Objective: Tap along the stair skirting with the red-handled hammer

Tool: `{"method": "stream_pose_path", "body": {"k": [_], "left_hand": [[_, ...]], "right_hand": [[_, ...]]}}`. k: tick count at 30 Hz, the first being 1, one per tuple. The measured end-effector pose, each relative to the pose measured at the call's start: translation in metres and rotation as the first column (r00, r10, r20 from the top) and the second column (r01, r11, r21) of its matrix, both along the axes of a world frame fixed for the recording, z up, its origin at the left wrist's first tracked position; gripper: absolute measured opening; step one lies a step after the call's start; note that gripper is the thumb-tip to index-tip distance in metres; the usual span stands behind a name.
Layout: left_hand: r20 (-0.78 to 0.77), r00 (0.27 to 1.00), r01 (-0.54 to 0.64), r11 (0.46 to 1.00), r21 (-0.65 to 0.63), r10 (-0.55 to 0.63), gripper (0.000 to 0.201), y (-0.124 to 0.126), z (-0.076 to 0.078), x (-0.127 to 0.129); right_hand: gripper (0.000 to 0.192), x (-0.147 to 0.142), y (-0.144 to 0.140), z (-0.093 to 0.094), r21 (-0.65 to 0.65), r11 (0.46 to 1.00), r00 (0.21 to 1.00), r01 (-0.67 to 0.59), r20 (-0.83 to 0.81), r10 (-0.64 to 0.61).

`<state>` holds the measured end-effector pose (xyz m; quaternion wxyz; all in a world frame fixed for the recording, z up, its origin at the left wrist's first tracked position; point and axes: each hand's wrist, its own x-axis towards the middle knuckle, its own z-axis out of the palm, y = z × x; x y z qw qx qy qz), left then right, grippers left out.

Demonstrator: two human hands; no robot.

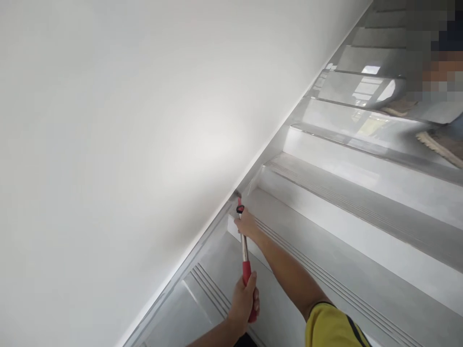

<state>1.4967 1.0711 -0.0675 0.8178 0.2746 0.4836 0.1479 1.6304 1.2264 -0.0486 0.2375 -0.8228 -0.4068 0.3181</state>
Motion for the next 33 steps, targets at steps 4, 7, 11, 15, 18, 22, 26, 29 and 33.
{"method": "stream_pose_path", "body": {"k": [4,7,11,15,18,22,26,29,33], "left_hand": [[0.022,0.997,0.067,0.993,0.1,-0.069,0.05,0.029,0.014,0.002],[-0.015,0.998,0.065,0.995,0.072,-0.064,0.049,0.035,0.006,-0.017],[-0.166,0.986,0.021,1.0,0.003,-0.02,0.061,-0.009,-0.024,-0.06],[-0.106,0.994,0.025,0.999,0.021,-0.022,0.06,-0.018,-0.028,-0.061],[-0.095,0.994,0.047,0.998,0.036,-0.044,0.061,-0.006,-0.017,-0.056],[-0.141,0.99,0.028,1.0,-0.013,-0.03,0.068,-0.016,-0.016,-0.069],[-0.137,0.99,0.017,0.999,-0.031,-0.022,0.069,-0.03,-0.027,-0.074],[-0.132,0.991,0.012,1.0,-0.003,-0.012,0.066,-0.03,-0.027,-0.085],[-0.481,0.874,-0.105,0.993,-0.049,0.069,0.044,-0.027,-0.002,-0.13]], "right_hand": [[0.025,0.012,0.013,0.01,0.11,0.992,0.998,0.066,-0.008,-0.066],[0.029,-0.003,0.012,0.004,0.109,0.989,0.994,0.104,0.016,-0.107],[0.039,-0.058,-0.02,-0.032,-0.035,0.999,0.999,0.04,0.037,-0.039],[0.032,-0.06,-0.024,-0.042,-0.029,0.999,1.0,0.021,-0.012,-0.021],[0.031,-0.051,-0.017,-0.03,0.015,0.997,0.996,0.082,-0.029,-0.081],[0.034,-0.067,-0.026,-0.023,-0.062,0.997,0.995,0.055,-0.076,-0.06],[0.033,-0.076,-0.033,-0.03,-0.071,0.997,0.983,0.018,-0.18,-0.03],[0.032,-0.088,-0.033,-0.035,-0.061,0.994,0.985,0.09,-0.144,-0.098],[0.034,-0.142,-0.056,-0.03,-0.025,0.998,0.998,0.049,-0.05,-0.05]]}}
